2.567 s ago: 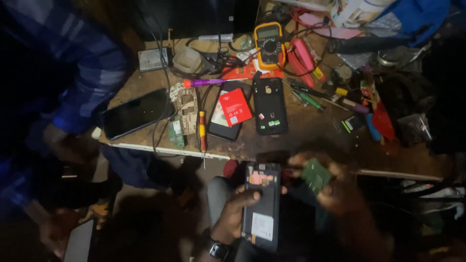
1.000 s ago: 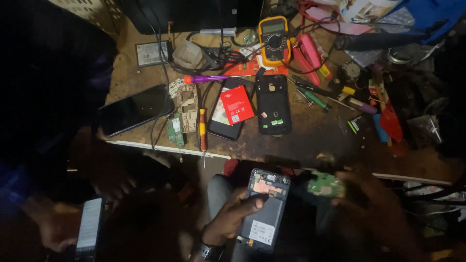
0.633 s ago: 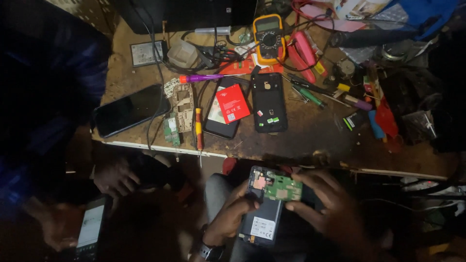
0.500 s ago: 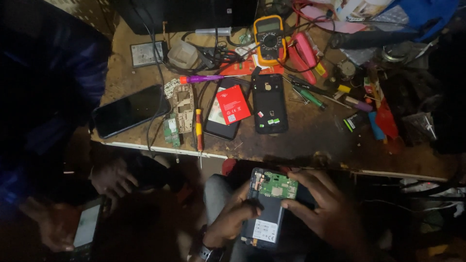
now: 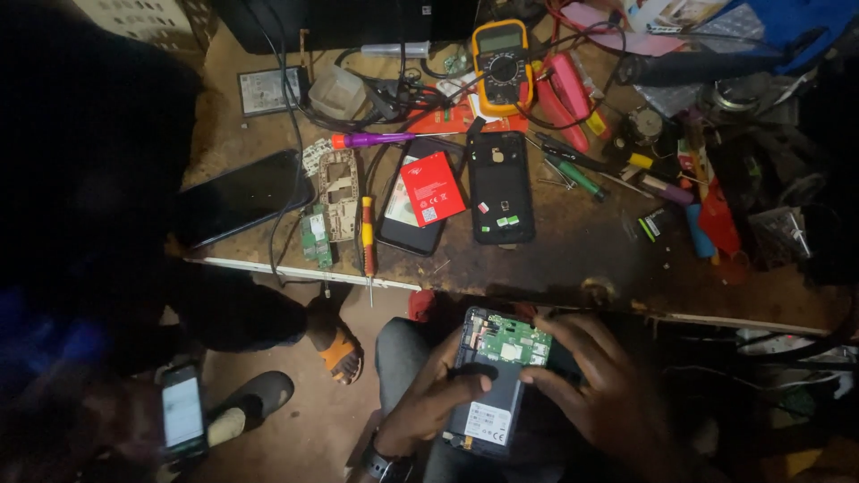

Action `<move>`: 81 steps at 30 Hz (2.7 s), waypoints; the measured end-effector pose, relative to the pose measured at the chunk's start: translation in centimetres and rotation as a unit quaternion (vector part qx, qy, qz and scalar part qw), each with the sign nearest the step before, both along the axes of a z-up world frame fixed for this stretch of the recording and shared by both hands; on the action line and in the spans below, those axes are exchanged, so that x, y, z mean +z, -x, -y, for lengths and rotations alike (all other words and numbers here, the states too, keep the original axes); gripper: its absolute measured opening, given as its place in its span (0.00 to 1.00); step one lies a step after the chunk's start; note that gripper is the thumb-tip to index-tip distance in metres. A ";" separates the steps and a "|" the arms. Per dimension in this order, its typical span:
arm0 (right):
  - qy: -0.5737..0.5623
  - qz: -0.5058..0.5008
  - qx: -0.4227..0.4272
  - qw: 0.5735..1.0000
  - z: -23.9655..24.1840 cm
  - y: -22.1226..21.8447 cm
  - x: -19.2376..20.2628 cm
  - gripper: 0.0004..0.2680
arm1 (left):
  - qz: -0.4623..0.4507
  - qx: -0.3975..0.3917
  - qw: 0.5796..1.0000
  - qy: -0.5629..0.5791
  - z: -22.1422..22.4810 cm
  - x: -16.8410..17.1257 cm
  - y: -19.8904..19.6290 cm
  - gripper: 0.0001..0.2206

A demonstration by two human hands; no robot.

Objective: Soldering and inspecting a small circuit board as part of an electronics repair process

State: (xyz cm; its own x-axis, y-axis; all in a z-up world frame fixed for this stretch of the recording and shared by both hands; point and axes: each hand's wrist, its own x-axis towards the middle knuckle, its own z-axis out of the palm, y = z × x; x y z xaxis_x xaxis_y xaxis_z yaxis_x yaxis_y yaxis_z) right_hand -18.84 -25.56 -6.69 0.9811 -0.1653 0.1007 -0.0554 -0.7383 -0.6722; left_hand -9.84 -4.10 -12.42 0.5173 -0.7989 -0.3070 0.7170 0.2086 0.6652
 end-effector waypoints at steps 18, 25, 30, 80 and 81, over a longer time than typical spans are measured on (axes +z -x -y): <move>0.057 -0.037 -0.056 0.996 1.6 2.9 -5.2 0.23 | 0.043 -0.021 0.999 0.017 1.8 0.7 1.8 0.33; 0.095 0.056 -0.064 0.992 2.7 6.2 -7.7 0.25 | -0.010 -0.025 0.999 0.040 2.5 1.2 3.0 0.30; 0.049 0.026 -0.072 0.996 2.2 6.6 -6.4 0.24 | 0.032 -0.045 0.998 0.042 2.5 1.1 3.0 0.30; 0.064 0.016 -0.065 0.996 2.0 6.0 -6.0 0.24 | 0.100 -0.025 0.995 0.015 1.8 1.0 1.5 0.35; 0.064 0.031 -0.062 0.996 1.9 5.9 -5.8 0.24 | 0.091 -0.021 0.996 0.013 1.8 0.6 1.7 0.34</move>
